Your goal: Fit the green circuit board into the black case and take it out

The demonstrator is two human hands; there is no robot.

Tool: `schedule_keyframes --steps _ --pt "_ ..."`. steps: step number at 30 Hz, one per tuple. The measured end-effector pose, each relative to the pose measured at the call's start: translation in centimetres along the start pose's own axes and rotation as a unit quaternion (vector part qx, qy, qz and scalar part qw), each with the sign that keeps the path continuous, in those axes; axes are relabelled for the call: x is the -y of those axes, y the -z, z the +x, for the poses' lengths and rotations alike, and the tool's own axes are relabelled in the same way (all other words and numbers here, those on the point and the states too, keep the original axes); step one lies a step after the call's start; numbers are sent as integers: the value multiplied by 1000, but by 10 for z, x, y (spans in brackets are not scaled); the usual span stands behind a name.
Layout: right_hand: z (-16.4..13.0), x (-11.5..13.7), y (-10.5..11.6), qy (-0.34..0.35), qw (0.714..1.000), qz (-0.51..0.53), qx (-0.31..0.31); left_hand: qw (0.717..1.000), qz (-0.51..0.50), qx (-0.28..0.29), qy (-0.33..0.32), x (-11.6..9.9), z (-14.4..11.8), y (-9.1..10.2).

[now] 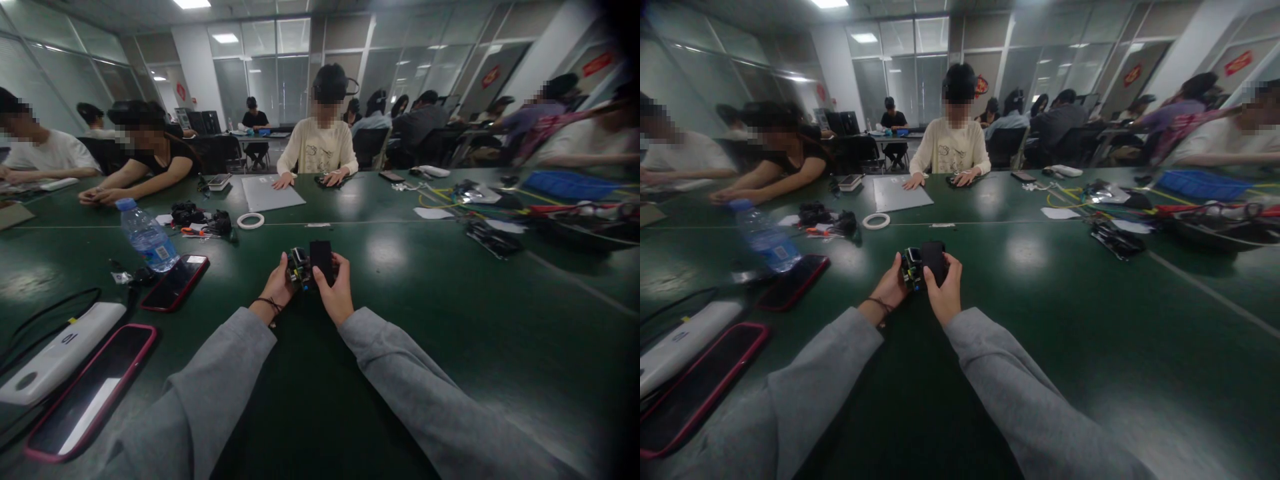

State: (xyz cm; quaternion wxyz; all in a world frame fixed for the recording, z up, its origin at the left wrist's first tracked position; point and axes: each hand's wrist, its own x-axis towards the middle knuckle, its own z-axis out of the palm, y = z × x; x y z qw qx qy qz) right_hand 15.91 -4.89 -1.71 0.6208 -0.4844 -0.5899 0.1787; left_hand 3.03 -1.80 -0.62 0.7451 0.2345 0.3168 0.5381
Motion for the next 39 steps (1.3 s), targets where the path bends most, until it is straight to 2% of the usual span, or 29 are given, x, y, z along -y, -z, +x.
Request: schedule_keyframes --steps 3,5,8,12,19,26,32,36,39 --pt "2 -3 1 -45 998 29 -21 999 -28 19 12 -3 1 3" --pt "3 -5 1 -81 995 54 -10 998 -52 29 16 -4 0 3" --pt "4 -7 1 -115 989 83 45 998 -61 12 32 -5 0 1" --pt "3 -8 2 -84 987 81 108 998 -52 -10 46 -5 1 0" --pt "3 -3 5 -3 996 25 87 996 -66 -7 51 -5 0 3" --pt "1 -12 2 -20 996 -74 54 996 -70 -11 46 -8 -3 2" --pt "4 -30 0 -55 997 -44 33 995 -79 29 46 -7 0 9" --pt "5 -35 2 -80 995 -19 47 996 -77 27 37 -9 -2 9" --pt "4 -35 2 -109 993 4 35 996 -81 27 21 -10 -3 9"
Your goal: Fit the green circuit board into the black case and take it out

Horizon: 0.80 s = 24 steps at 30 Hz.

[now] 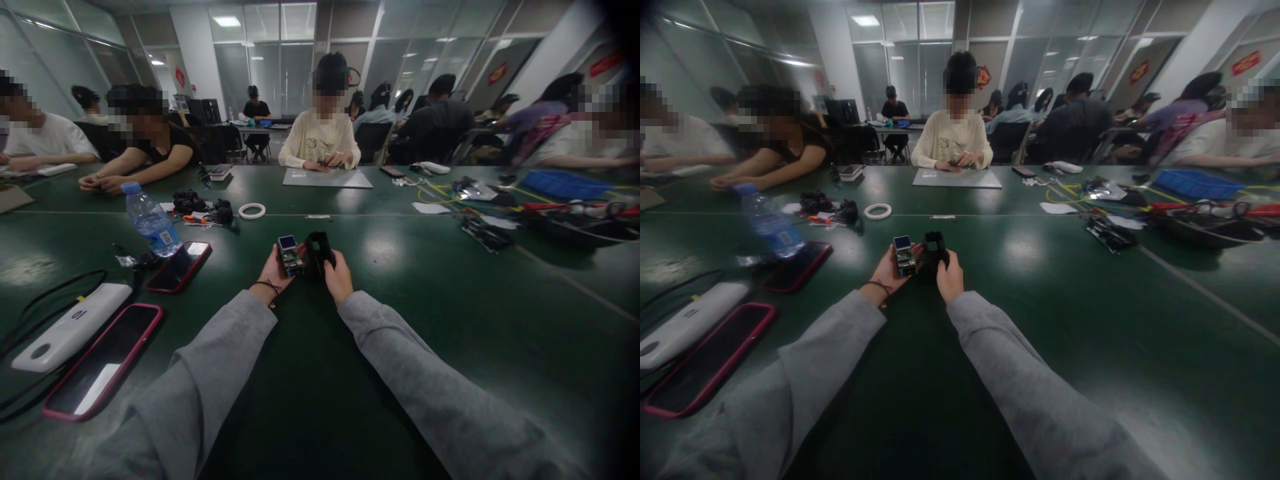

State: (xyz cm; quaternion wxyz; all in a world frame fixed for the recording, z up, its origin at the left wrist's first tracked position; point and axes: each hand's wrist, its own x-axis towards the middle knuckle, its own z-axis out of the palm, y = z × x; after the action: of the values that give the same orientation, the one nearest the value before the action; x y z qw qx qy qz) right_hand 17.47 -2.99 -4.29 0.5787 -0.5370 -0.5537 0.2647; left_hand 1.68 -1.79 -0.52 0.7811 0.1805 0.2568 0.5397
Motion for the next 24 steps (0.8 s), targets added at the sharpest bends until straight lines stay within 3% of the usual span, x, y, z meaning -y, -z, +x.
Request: schedule_keyframes --steps 4,6,8,10,16,24 --pt "6 7 5 -80 991 107 -1 1000 -9 -11 -9 1 1 2" --pt "12 12 15 -158 965 194 81 1000 -8 -18 -4 2 2 3" --pt "18 17 28 -221 916 273 193 1000 -7 -6 -7 2 2 4" --pt "22 20 39 -247 879 328 242 1000 -3 14 -12 2 1 4" --pt "20 21 46 -268 882 345 177 1000 14 23 -1 1 -2 4" --pt "18 24 41 -283 874 352 179 1000 11 29 0 1 -2 3"
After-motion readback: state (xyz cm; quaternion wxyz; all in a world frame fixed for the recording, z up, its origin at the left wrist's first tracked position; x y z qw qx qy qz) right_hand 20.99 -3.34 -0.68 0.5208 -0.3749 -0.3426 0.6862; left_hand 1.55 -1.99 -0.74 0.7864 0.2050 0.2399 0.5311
